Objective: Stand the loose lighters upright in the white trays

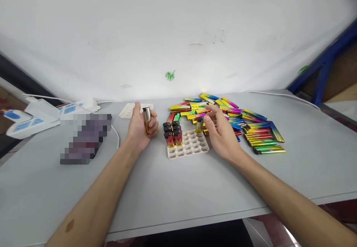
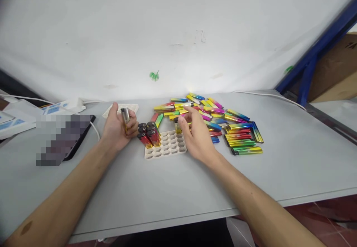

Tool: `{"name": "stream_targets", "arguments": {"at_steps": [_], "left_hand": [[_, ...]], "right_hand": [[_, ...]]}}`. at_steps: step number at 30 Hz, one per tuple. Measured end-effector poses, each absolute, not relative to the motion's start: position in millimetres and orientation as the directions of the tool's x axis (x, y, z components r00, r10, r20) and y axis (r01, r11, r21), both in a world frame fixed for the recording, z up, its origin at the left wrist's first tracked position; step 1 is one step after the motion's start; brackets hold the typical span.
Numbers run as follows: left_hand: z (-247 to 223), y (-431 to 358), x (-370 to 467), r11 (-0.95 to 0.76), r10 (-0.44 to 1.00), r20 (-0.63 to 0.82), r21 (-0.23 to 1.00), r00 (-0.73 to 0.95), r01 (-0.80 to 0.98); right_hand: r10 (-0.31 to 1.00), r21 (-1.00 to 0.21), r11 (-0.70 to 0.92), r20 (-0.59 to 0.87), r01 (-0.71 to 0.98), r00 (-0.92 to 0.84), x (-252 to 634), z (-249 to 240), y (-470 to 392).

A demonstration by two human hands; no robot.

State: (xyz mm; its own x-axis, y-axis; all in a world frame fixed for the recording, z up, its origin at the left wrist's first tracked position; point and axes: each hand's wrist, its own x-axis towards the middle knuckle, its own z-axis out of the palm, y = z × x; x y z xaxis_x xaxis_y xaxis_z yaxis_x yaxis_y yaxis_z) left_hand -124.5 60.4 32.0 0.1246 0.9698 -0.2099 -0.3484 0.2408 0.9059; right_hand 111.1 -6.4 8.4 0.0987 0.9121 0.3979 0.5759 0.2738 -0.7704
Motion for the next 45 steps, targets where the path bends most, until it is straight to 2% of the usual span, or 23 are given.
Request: {"name": "stream_targets", "arguments": {"at_steps": [9, 14, 28, 45], "left_hand": [[33, 57, -117, 0.251, 0.968, -0.245, 0.944, 0.051, -0.216], [37, 53, -111, 0.221, 0.975, -0.219, 0.963, 0.030, -0.156], [29, 57, -114, 0.191, 0.981, -0.193, 0.954, 0.013, -0.232], [36, 51, -110, 0.109, 0.992, -0.116, 0.985, -0.048, -0.135]], "right_hand": [[0.912, -0.769, 0.282, 0.401, 0.574, 0.089, 109, 9, -9], [0.911, -0.774, 0.290, 0.404, 0.563, 0.086, 108, 12, -10], [0.904, -0.737, 0.313, 0.424, 0.599, 0.049, 106, 16, -13], [0.912, -0.706, 0.291, 0.409, 0.646, 0.037, 104, 14, -14]]}}
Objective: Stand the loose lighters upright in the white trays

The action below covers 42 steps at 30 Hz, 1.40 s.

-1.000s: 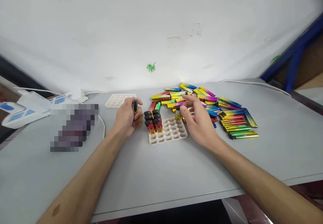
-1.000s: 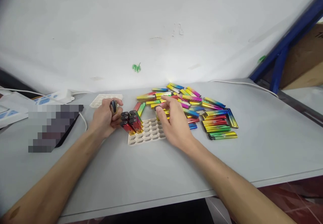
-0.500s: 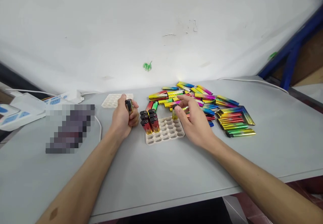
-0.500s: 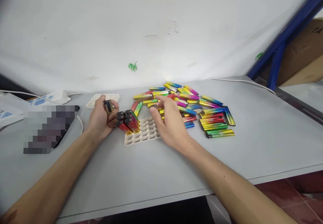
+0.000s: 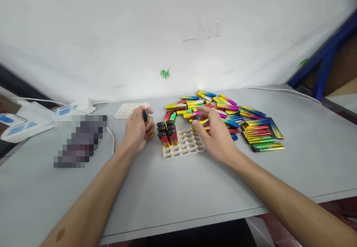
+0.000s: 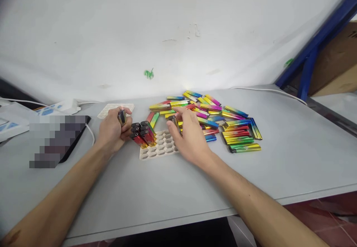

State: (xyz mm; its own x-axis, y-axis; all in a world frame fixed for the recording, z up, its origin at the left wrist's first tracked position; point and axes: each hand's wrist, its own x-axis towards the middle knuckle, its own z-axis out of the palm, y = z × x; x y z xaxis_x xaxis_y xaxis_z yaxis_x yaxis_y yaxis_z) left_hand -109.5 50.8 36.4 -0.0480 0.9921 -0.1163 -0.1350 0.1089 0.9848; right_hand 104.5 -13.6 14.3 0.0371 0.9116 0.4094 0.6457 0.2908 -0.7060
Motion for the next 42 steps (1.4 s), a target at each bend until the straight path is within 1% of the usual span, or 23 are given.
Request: {"name": "stream_targets", "arguments": {"at_steps": [3, 6, 8, 10, 12, 14, 16, 19, 21, 23, 26, 28, 31, 34, 37, 39, 42], "left_hand": [[32, 52, -110, 0.065, 0.996, -0.071, 0.991, -0.046, -0.113], [29, 51, -110, -0.022, 0.998, 0.018, 0.998, -0.066, -0.063], [28, 50, -112, -0.111, 0.989, 0.111, 0.994, -0.095, 0.004], [29, 47, -113, -0.198, 0.969, 0.214, 0.972, -0.124, 0.125], [30, 44, -114, -0.267, 0.942, 0.312, 0.919, -0.122, 0.288], [32, 41, -112, -0.337, 0.913, 0.401, 0.840, -0.070, 0.425], [34, 40, -110, -0.421, 0.874, 0.485, 0.745, 0.013, 0.518], [36, 39, -108, -0.529, 0.807, 0.577, 0.609, 0.128, 0.591], [38, 38, -107, -0.550, 0.793, 0.592, 0.596, 0.142, 0.586], [39, 35, -106, -0.526, 0.816, 0.570, 0.661, 0.098, 0.536], [42, 29, -102, -0.476, 0.860, 0.510, 0.777, 0.030, 0.411], [43, 24, -99, -0.466, 0.874, 0.486, 0.814, 0.035, 0.348], [46, 19, -97, -0.474, 0.876, 0.476, 0.823, 0.075, 0.313], [47, 16, -97, -0.524, 0.848, 0.511, 0.770, 0.142, 0.363], [48, 15, -95, -0.636, 0.766, 0.588, 0.638, 0.260, 0.434], [47, 13, -92, -0.708, 0.700, 0.634, 0.555, 0.329, 0.436], [45, 11, -89, -0.745, 0.660, 0.649, 0.501, 0.378, 0.441]], "right_hand": [[0.913, -0.705, 0.289, 0.407, 0.648, 0.035, 104, 15, -13], [0.906, -0.696, 0.306, 0.422, 0.650, 0.025, 104, 15, -13], [0.901, -0.686, 0.314, 0.433, 0.656, 0.022, 104, 16, -14], [0.889, -0.662, 0.332, 0.458, 0.672, 0.012, 104, 16, -14], [0.870, -0.626, 0.359, 0.493, 0.692, -0.005, 103, 16, -15], [0.854, -0.595, 0.378, 0.520, 0.709, -0.018, 103, 16, -16], [0.844, -0.575, 0.382, 0.536, 0.724, -0.021, 103, 16, -17], [0.815, -0.538, 0.425, 0.577, 0.728, -0.049, 103, 17, -17], [0.783, -0.506, 0.476, 0.616, 0.719, -0.085, 104, 18, -18], [0.758, -0.479, 0.514, 0.642, 0.712, -0.116, 104, 20, -19], [0.739, -0.460, 0.548, 0.658, 0.698, -0.146, 104, 23, -20], [0.730, -0.460, 0.569, 0.664, 0.682, -0.162, 103, 23, -20], [0.732, -0.470, 0.577, 0.660, 0.668, -0.168, 103, 23, -20], [0.739, -0.475, 0.570, 0.653, 0.670, -0.165, 103, 23, -19], [0.721, -0.463, 0.580, 0.675, 0.670, -0.158, 103, 23, -19], [0.693, -0.443, 0.596, 0.705, 0.670, -0.150, 103, 24, -18], [0.663, -0.418, 0.605, 0.736, 0.678, -0.137, 103, 25, -17]]}}
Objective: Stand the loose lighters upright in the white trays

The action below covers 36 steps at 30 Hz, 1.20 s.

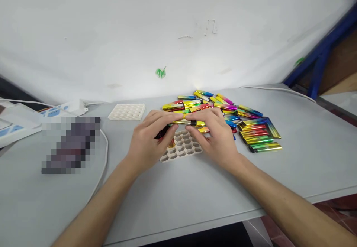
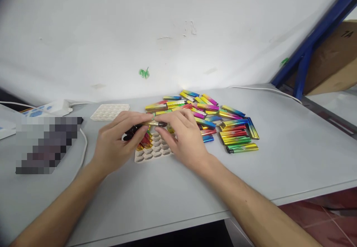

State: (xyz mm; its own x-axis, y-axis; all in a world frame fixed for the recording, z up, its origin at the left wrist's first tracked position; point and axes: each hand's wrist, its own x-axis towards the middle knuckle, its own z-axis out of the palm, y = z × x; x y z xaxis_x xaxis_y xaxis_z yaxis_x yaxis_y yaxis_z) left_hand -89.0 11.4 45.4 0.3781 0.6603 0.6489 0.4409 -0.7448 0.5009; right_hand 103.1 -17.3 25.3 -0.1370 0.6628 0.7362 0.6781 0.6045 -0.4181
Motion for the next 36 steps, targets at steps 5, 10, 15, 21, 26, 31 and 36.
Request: {"name": "stream_targets", "arguments": {"at_steps": [5, 10, 15, 21, 26, 31, 36], "left_hand": [[41, 17, -94, -0.647, 0.761, 0.517, 0.558, 0.392, 0.520], [38, 26, -106, -0.557, 0.810, 0.324, 0.687, 0.488, 0.468], [36, 27, -108, -0.522, 0.813, 0.279, 0.737, 0.511, 0.429], [35, 25, -107, -0.546, 0.786, 0.254, 0.714, 0.563, 0.439], [36, 24, -107, -0.627, 0.751, 0.313, 0.613, 0.581, 0.481], [35, 24, -109, -0.652, 0.738, 0.329, 0.575, 0.589, 0.495], [36, 24, -114, -0.603, 0.763, 0.267, 0.624, 0.589, 0.498]], "right_hand": [[0.639, -0.419, 0.588, 0.765, 0.692, -0.079, 106, 26, -15], [0.637, -0.375, 0.594, 0.760, 0.712, -0.131, 105, 20, -13], [0.626, -0.328, 0.593, 0.762, 0.736, -0.165, 107, 17, -12], [0.574, -0.236, 0.633, 0.782, 0.737, -0.243, 115, 25, -11], [0.607, -0.265, 0.615, 0.760, 0.742, -0.232, 116, 26, -11], [0.682, -0.331, 0.568, 0.702, 0.754, -0.206, 117, 28, -12], [0.724, -0.348, 0.569, 0.641, 0.745, -0.254, 127, 35, -12]]}}
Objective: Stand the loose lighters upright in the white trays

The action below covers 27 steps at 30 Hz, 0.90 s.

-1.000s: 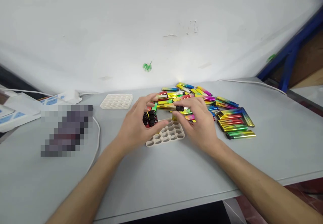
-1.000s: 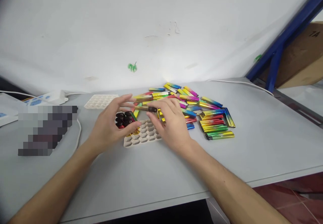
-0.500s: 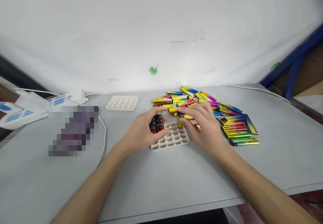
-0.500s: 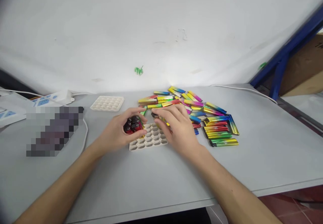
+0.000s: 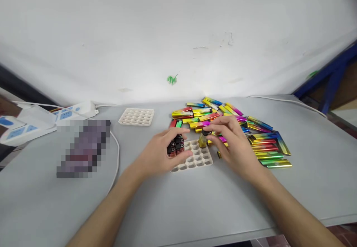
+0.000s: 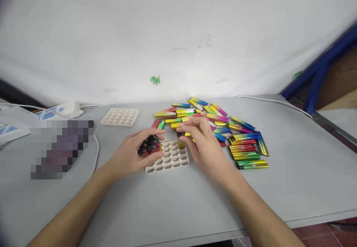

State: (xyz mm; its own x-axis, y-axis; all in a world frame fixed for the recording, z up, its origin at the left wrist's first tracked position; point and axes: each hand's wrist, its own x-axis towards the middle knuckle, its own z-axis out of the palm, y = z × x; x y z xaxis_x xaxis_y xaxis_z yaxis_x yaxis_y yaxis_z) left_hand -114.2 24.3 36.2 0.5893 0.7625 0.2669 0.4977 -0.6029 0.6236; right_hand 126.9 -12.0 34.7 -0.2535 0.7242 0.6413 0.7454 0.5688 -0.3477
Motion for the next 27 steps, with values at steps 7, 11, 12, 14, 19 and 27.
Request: {"name": "stream_targets", "arguments": {"at_steps": [7, 11, 12, 14, 19, 27], "left_hand": [[37, 34, -128, -0.554, 0.773, 0.331, 0.768, 0.541, 0.322], [30, 38, -131, -0.554, 0.774, 0.322, 0.761, 0.545, 0.338], [28, 39, -131, -0.537, 0.788, 0.316, 0.772, 0.529, 0.340], [25, 42, -131, -0.486, 0.836, 0.303, 0.796, 0.457, 0.361], [14, 57, -134, -0.423, 0.906, 0.298, 0.664, 0.301, 0.616], [6, 64, -136, -0.602, 0.794, 0.253, 0.458, 0.553, 0.654]], "right_hand": [[0.771, -0.343, 0.557, 0.554, 0.756, -0.316, 135, 39, -18], [0.803, -0.350, 0.535, 0.492, 0.769, -0.336, 133, 39, -21], [0.807, -0.355, 0.536, 0.483, 0.766, -0.340, 133, 39, -22], [0.806, -0.375, 0.544, 0.484, 0.751, -0.341, 132, 39, -22], [0.795, -0.451, 0.521, 0.566, 0.725, -0.218, 136, 43, -17], [0.820, -0.477, 0.332, 0.572, 0.814, 0.000, 155, 27, 5]]}}
